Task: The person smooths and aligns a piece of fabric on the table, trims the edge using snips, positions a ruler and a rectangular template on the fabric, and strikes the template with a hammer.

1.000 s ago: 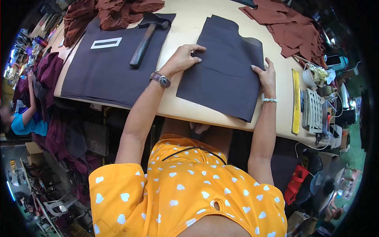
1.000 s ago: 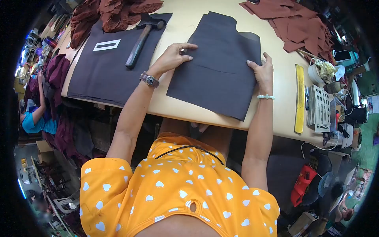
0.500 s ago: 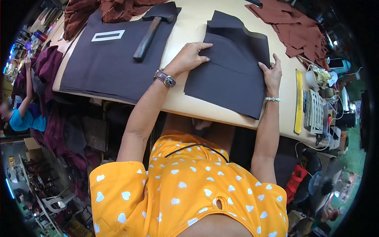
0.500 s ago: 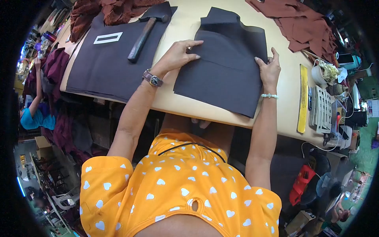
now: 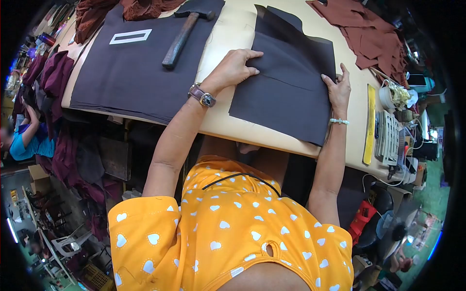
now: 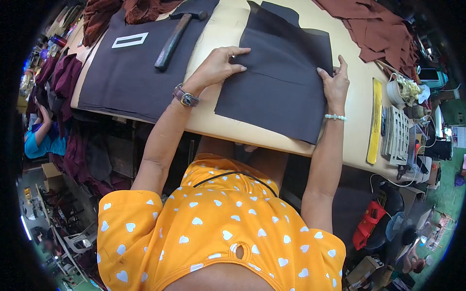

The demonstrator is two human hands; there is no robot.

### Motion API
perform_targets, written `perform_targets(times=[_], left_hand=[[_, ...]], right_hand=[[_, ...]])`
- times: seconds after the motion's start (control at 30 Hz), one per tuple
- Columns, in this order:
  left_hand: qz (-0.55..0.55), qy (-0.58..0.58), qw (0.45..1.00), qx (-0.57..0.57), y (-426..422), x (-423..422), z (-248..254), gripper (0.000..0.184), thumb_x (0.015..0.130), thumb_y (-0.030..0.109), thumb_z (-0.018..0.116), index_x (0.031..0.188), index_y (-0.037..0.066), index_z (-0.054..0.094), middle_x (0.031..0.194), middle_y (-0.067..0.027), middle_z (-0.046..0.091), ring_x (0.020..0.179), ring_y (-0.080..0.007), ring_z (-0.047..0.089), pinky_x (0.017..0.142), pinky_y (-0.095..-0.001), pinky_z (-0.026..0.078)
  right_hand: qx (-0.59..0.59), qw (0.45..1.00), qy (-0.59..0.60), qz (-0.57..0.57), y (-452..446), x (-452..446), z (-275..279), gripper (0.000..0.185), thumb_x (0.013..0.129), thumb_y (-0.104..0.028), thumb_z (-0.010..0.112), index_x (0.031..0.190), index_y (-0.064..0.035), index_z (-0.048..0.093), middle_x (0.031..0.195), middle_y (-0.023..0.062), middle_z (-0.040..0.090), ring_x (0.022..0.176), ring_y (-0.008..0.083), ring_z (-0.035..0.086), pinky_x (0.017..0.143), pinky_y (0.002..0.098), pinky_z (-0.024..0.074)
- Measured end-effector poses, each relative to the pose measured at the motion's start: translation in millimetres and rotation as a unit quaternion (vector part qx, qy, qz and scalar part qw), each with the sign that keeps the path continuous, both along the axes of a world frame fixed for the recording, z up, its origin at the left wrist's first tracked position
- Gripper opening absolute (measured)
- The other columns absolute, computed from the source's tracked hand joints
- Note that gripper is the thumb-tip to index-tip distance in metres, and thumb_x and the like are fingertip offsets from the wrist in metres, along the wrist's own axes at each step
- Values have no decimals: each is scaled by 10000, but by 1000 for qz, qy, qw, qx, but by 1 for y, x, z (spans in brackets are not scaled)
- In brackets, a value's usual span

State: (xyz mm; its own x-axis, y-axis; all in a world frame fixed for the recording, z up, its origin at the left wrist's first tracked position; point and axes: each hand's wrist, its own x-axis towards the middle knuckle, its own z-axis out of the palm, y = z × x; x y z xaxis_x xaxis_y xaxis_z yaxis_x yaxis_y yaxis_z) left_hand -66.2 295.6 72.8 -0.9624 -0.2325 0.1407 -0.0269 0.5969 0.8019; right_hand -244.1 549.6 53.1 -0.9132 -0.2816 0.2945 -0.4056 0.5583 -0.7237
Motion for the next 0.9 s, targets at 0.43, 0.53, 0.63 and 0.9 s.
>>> perform_targets(times=[0.43,0.53,0.63,0.9], left_hand=[[1,46,999,-14,-4,-6,-12,440,751,67,665,1181,30,582,1089,-169,630,782,-183,609,741,-275,492],[2,41,999,-18,-3,-4,-11,436,754,61,658,1182,36,583,1105,-170,625,782,-182,612,747,-274,494],[4,31,999,-16,-2,-3,-8,435,754,57,656,1183,42,584,1101,-167,627,759,-173,604,738,-272,494],[4,33,999,-15,-2,-4,-11,440,748,51,664,1180,36,584,1084,-155,635,715,-160,589,712,-270,495]], right_hand=[[23,1000,3,-13,1,0,-2,728,698,-205,754,1306,-3,409,893,184,624,777,254,618,736,337,494],[15,1000,-4,-11,0,0,-1,729,698,-199,752,1308,-1,406,897,181,616,791,255,616,744,335,492],[-4,1000,-22,-3,2,-3,-5,733,696,-198,753,1310,1,405,880,173,613,797,253,614,750,331,491],[14,1000,-5,-10,1,-2,-4,731,695,-201,752,1306,5,407,868,176,613,785,254,613,744,330,491]])
